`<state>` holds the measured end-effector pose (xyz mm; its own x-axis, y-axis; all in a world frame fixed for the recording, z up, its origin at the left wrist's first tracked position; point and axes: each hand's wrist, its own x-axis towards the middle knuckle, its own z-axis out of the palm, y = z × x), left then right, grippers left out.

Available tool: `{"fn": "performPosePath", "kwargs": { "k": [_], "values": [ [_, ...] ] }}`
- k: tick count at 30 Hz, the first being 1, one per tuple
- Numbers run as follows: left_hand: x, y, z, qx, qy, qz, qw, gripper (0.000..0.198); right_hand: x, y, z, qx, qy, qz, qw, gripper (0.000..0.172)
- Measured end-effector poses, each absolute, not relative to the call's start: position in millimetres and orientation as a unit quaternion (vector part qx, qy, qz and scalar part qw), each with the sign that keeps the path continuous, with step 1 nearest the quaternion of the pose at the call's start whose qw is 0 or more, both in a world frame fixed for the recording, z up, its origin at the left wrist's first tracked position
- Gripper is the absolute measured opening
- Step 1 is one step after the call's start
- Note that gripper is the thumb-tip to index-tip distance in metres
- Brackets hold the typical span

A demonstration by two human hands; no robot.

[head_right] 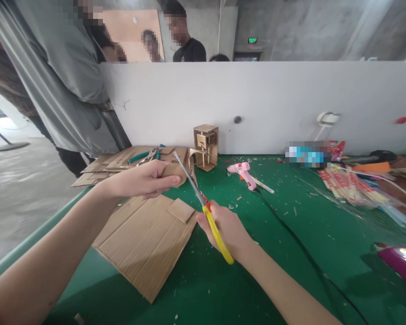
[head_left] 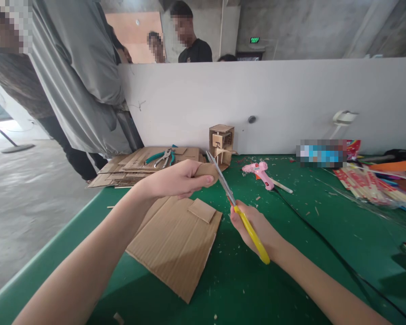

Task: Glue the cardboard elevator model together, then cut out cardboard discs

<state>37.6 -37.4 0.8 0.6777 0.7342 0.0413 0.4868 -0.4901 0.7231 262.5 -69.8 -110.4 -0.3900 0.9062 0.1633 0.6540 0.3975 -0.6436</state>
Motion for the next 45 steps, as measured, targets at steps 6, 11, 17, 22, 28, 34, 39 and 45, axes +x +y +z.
{"fn": "performPosePath", "kwargs": {
  "k": [6,11,17,22,28,34,39,45],
  "values": [
    [35,-36,3,0.849,0.377,0.166,0.332,0.046,264,-67,-112,-0.5,-0.798,0.232,0.245,0.047],
    [33,-35,4,0.847,0.391,0.158,0.323,0.046,265,-65,-114,-0.491,-0.799,0.235,0.256,0.048],
    [62,-31,-22,0.751,0.37,0.373,0.401,0.026,264,-64,-117,-0.492,-0.753,0.256,0.354,0.047],
    [90,-28,-49,0.673,0.348,0.497,0.422,0.033,262,-65,-116,-0.494,-0.731,0.284,0.376,0.046],
    [91,-28,-50,0.669,0.35,0.511,0.41,0.032,265,-62,-121,-0.476,-0.744,0.294,0.366,0.045],
    [89,-30,-45,0.684,0.372,0.483,0.4,0.031,267,-59,-127,-0.448,-0.747,0.313,0.379,0.048],
    [88,-33,-40,0.684,0.383,0.467,0.408,0.03,262,-66,-117,-0.481,-0.738,0.298,0.368,0.05],
    [84,-32,-39,0.683,0.398,0.454,0.41,0.028,262,-68,-112,-0.492,-0.743,0.277,0.36,0.052]
  ]
}}
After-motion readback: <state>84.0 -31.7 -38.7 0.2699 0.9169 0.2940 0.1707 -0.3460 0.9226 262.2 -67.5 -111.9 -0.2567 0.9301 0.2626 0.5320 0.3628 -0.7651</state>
